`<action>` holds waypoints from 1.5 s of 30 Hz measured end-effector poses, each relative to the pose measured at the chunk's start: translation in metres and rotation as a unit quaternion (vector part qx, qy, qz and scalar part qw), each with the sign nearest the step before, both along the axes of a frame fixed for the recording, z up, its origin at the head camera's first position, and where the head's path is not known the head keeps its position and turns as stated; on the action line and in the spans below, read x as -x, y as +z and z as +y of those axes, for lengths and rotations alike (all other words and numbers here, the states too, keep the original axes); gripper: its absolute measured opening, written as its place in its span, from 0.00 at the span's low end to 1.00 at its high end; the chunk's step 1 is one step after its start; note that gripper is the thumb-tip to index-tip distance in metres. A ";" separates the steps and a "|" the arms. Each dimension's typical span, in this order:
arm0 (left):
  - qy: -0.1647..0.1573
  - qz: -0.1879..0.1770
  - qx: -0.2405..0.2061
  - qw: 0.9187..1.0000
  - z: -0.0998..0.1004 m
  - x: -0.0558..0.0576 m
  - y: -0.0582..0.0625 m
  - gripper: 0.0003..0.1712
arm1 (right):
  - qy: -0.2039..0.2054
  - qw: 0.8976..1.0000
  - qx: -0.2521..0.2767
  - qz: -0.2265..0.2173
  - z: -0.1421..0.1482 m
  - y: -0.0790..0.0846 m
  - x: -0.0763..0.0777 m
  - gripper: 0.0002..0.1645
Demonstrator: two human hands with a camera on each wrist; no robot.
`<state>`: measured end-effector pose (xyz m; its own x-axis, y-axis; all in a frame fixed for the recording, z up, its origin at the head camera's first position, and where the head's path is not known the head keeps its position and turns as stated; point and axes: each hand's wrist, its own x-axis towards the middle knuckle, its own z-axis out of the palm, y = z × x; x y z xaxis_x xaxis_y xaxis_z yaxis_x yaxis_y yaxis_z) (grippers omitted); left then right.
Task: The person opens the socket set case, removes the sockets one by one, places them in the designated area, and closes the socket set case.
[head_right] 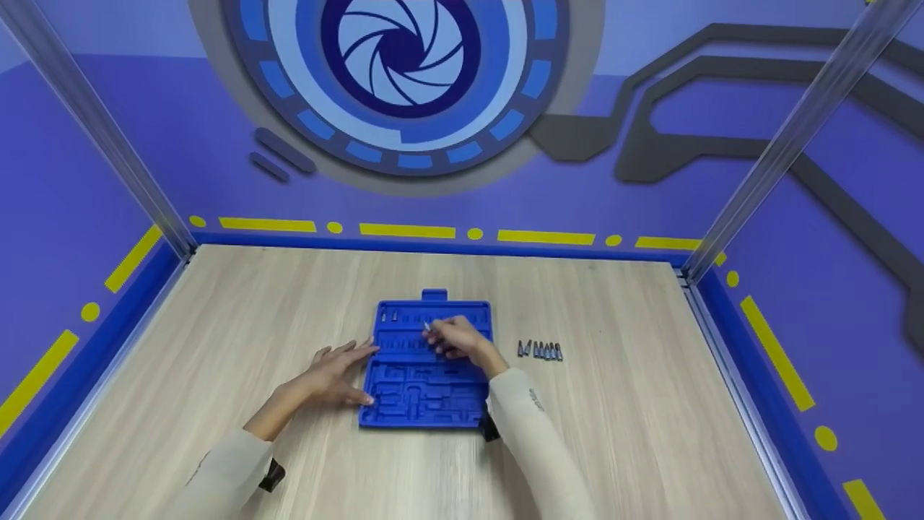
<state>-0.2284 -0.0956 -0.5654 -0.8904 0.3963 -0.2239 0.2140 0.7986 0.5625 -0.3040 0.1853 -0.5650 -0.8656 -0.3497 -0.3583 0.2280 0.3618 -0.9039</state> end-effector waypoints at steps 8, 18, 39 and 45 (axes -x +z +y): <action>-0.001 0.007 -0.003 1.000 -0.002 0.000 -0.001 0.60 | -0.058 0.983 0.169 -0.053 0.022 -0.008 0.003 0.14; -0.003 0.006 -0.010 1.000 -0.001 -0.001 -0.001 0.60 | -0.063 0.942 0.324 -0.063 0.032 -0.006 -0.004 0.11; -0.004 0.006 -0.002 1.000 0.000 0.000 0.001 0.60 | -0.034 0.965 0.254 -0.049 0.075 0.003 -0.011 0.39; -0.004 0.007 0.000 1.000 0.000 0.000 0.001 0.60 | -0.020 0.961 0.268 -0.058 0.099 0.007 -0.013 0.40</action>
<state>-0.2283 -0.0958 -0.5646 -0.8901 0.4034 -0.2121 0.2275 0.7966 0.5601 -0.2914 0.2839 -0.5584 -0.8479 -0.4778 -0.2300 0.3419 -0.1611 -0.9258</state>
